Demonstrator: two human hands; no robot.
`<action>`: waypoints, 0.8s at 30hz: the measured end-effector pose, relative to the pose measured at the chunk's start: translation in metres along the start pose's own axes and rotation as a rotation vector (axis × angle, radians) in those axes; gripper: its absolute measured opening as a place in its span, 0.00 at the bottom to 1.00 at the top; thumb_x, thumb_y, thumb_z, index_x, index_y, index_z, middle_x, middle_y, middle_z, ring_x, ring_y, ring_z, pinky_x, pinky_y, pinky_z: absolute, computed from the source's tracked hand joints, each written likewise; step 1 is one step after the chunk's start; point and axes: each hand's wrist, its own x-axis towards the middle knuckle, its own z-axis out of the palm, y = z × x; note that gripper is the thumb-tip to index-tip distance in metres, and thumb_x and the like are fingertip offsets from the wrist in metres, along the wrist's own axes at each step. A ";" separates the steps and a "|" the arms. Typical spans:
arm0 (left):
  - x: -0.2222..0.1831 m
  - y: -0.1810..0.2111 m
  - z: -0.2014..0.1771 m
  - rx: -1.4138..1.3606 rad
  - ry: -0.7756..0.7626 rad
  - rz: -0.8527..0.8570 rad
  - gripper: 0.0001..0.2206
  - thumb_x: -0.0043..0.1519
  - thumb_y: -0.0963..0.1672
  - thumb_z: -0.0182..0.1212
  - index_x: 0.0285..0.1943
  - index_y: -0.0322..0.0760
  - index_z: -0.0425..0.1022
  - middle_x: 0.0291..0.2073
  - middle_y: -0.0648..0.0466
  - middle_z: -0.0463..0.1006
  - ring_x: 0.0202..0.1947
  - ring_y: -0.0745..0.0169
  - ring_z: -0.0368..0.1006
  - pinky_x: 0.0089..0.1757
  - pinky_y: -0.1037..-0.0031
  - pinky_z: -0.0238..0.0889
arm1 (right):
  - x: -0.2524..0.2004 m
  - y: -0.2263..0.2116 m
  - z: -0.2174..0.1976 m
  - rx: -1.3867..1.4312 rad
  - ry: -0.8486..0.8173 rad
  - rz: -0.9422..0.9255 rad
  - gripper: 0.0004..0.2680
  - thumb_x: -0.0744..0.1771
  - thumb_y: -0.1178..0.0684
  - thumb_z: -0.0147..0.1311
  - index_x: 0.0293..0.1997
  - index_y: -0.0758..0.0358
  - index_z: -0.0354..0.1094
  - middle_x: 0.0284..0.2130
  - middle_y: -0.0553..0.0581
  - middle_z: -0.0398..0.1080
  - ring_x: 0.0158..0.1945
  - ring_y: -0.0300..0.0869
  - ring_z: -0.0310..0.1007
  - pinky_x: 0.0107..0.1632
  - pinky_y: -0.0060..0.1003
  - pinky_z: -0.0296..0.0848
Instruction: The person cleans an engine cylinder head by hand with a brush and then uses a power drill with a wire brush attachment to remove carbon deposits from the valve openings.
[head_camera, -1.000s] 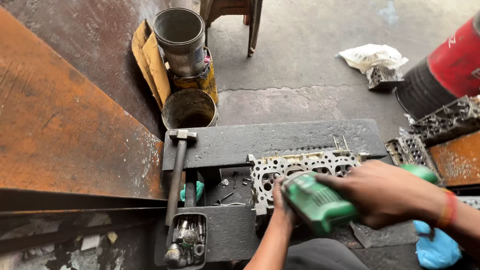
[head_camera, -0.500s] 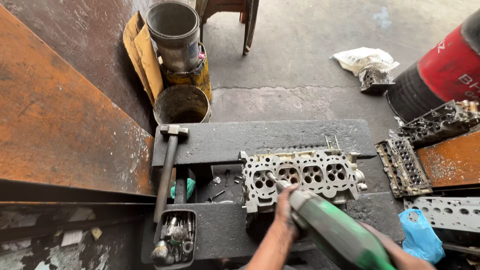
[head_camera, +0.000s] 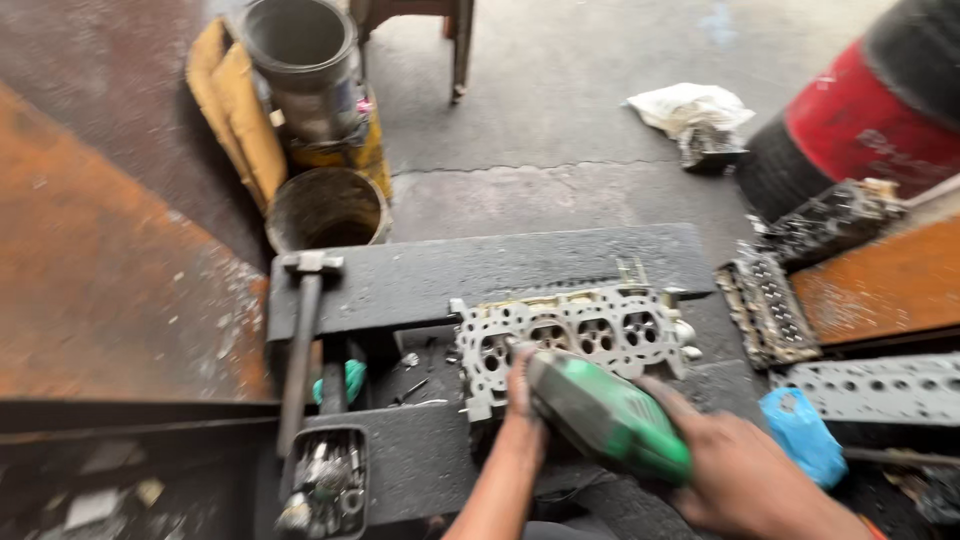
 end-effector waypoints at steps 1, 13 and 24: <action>0.005 0.004 0.001 -0.042 0.027 -0.037 0.22 0.59 0.56 0.60 0.46 0.35 0.78 0.38 0.47 0.81 0.38 0.46 0.78 0.46 0.54 0.73 | 0.005 -0.015 -0.020 -0.027 -0.028 0.038 0.42 0.57 0.55 0.62 0.78 0.33 0.36 0.36 0.67 0.78 0.45 0.58 0.79 0.53 0.49 0.77; -0.018 0.023 0.063 -0.113 0.016 -0.020 0.24 0.58 0.57 0.47 0.50 0.43 0.77 0.49 0.46 0.80 0.50 0.46 0.75 0.49 0.51 0.71 | 0.058 0.010 -0.094 -0.077 0.007 -0.407 0.39 0.56 0.50 0.66 0.76 0.45 0.48 0.38 0.66 0.77 0.44 0.58 0.79 0.50 0.50 0.76; -0.038 0.022 0.074 -0.084 0.104 -0.037 0.21 0.55 0.57 0.50 0.49 0.46 0.76 0.43 0.50 0.80 0.47 0.49 0.75 0.47 0.50 0.70 | 0.045 0.000 -0.103 -0.221 -0.048 -0.314 0.38 0.57 0.55 0.61 0.77 0.44 0.44 0.33 0.66 0.77 0.38 0.56 0.78 0.45 0.48 0.76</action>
